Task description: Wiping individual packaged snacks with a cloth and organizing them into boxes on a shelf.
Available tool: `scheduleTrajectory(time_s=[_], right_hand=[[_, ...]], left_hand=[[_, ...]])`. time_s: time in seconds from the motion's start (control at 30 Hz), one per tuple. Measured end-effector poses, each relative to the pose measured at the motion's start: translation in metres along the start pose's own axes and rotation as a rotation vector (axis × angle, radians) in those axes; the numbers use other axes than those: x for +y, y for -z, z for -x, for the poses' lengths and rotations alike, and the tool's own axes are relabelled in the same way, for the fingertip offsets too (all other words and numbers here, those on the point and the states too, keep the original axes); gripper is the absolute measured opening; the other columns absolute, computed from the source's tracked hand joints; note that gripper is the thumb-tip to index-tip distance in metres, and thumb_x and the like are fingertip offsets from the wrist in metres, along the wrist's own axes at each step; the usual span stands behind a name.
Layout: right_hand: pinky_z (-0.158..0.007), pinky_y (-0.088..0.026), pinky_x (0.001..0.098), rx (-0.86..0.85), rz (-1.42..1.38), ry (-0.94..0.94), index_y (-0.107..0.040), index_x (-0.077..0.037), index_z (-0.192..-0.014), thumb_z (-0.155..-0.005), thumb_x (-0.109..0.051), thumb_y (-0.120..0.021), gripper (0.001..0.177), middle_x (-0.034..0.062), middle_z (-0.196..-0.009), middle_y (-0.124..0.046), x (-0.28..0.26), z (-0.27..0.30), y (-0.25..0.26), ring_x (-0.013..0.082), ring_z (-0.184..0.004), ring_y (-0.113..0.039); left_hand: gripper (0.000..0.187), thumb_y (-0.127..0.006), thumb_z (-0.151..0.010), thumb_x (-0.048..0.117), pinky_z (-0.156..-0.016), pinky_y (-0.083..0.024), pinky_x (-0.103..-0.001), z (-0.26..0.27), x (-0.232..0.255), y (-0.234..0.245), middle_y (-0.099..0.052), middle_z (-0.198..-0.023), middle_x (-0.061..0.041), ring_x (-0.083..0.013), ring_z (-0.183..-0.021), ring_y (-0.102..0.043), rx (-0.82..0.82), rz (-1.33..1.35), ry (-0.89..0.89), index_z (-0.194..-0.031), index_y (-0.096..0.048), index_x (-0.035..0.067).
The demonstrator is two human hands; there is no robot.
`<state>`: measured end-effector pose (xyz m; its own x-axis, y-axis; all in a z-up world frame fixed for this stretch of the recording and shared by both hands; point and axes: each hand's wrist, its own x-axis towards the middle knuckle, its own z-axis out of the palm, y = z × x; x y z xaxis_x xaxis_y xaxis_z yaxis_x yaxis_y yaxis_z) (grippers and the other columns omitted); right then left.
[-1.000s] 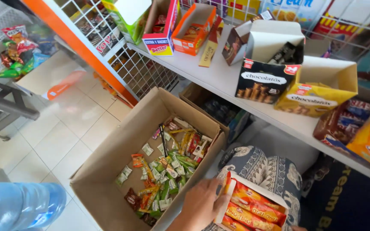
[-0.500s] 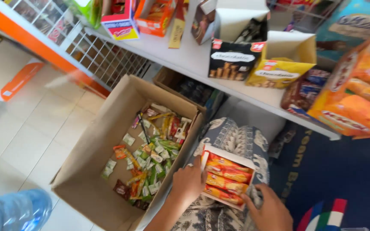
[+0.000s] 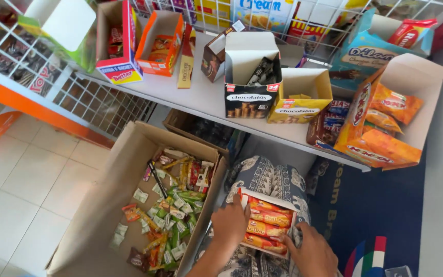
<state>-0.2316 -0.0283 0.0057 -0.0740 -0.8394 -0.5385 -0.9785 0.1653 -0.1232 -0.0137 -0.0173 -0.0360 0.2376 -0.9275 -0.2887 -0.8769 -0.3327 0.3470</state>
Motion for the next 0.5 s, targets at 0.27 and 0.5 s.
scheduleTrajectory(time_s=[0.27, 0.5], right_hand=[[-0.090, -0.063, 0.0417, 0.153, -0.160, 0.002, -0.066, -0.021, -0.122, -0.068, -0.044, -0.085, 0.062, 0.0142, -0.101, -0.077, 0.061, -0.068, -0.094, 0.0286, -0.096, -0.079], [-0.083, -0.064, 0.0436, 0.267, -0.148, 0.203, -0.070, -0.021, -0.117, -0.070, -0.039, -0.084, 0.053, 0.0162, -0.098, -0.076, -0.006, -0.068, -0.048, 0.0296, -0.090, -0.078]], left_hand=[[0.054, -0.058, -0.101, 0.038, -0.066, -0.056, -0.058, 0.014, -0.044, -0.001, -0.072, -0.078, -0.022, -0.0455, -0.072, -0.070, -0.164, 0.087, -0.186, -0.136, -0.042, 0.000], [0.078, -0.061, -0.090, 0.006, -0.065, -0.060, -0.049, -0.002, -0.079, 0.007, -0.072, -0.077, -0.025, -0.0402, -0.068, -0.073, -0.286, 0.225, -0.055, -0.155, -0.019, -0.005]])
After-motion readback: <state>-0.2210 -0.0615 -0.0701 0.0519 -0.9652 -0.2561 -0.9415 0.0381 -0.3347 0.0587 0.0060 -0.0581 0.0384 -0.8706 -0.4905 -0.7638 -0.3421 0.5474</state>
